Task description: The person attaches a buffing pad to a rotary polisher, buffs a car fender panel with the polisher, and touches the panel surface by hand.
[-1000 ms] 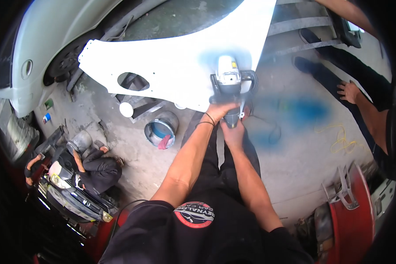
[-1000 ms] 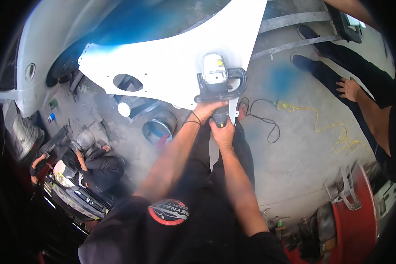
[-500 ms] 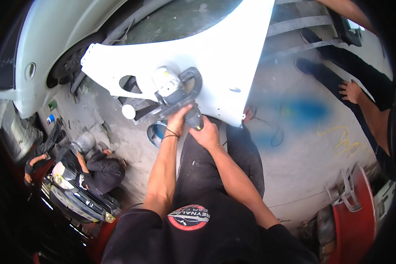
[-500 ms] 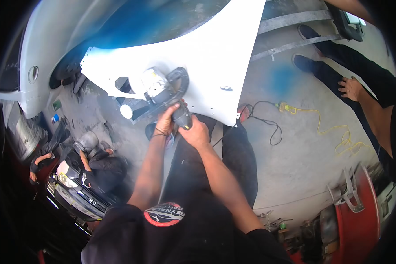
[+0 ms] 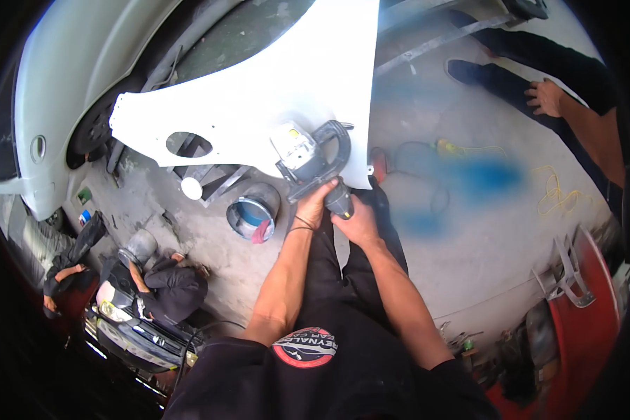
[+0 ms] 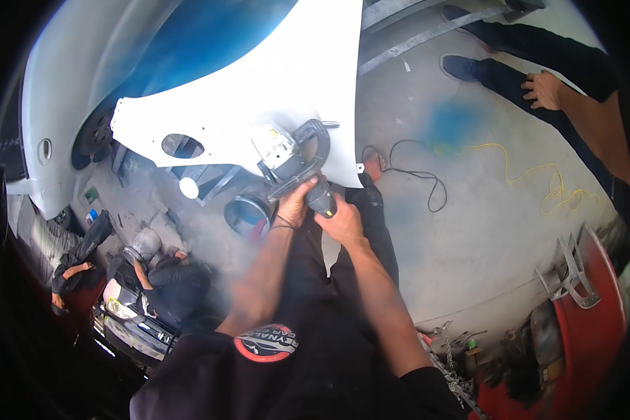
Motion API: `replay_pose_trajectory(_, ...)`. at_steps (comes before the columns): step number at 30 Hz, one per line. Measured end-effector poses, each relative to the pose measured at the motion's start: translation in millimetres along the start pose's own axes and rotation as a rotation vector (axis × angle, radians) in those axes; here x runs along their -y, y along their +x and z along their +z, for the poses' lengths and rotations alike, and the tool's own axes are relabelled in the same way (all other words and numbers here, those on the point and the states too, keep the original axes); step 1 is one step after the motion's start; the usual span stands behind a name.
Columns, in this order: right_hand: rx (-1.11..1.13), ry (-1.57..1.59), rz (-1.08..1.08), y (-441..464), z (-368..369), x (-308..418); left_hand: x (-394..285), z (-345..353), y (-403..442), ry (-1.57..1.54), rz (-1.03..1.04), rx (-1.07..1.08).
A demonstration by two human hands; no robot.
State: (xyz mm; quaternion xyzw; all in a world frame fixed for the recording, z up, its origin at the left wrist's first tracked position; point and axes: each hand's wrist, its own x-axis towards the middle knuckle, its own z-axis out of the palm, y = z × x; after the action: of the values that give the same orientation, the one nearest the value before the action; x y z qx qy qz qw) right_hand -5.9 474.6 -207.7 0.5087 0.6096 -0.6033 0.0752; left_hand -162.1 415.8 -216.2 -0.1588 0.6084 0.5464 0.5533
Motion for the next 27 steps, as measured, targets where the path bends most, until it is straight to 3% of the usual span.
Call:
replay_pose_trajectory(3, -0.072, 0.038, -0.030, -14, -27, -30, 42, 26, 8, 0.033, -0.002, -0.001)
replay_pose_trajectory(7, -0.158, 0.146, 0.036, -22, -44, -48, 29, 78, 1, 0.193, -0.085, 0.051)
replay_pose_trajectory(11, -0.179, 0.186, 0.117, -4, -51, -50, 5, 112, 23, 0.254, 0.077, 0.154)
replay_pose_trajectory(18, -0.208, 0.197, 0.075, 71, -89, 26, -70, 145, 88, 0.252, 0.033, 0.142)
replay_pose_trajectory(20, -0.155, 0.223, 0.192, 93, -98, 50, -102, 157, 101, 0.317, 0.163, 0.134)
replay_pose_trajectory(27, -0.142, 0.315, 0.270, 181, -153, 129, -189, 219, 175, 0.225, 0.237, 0.167)
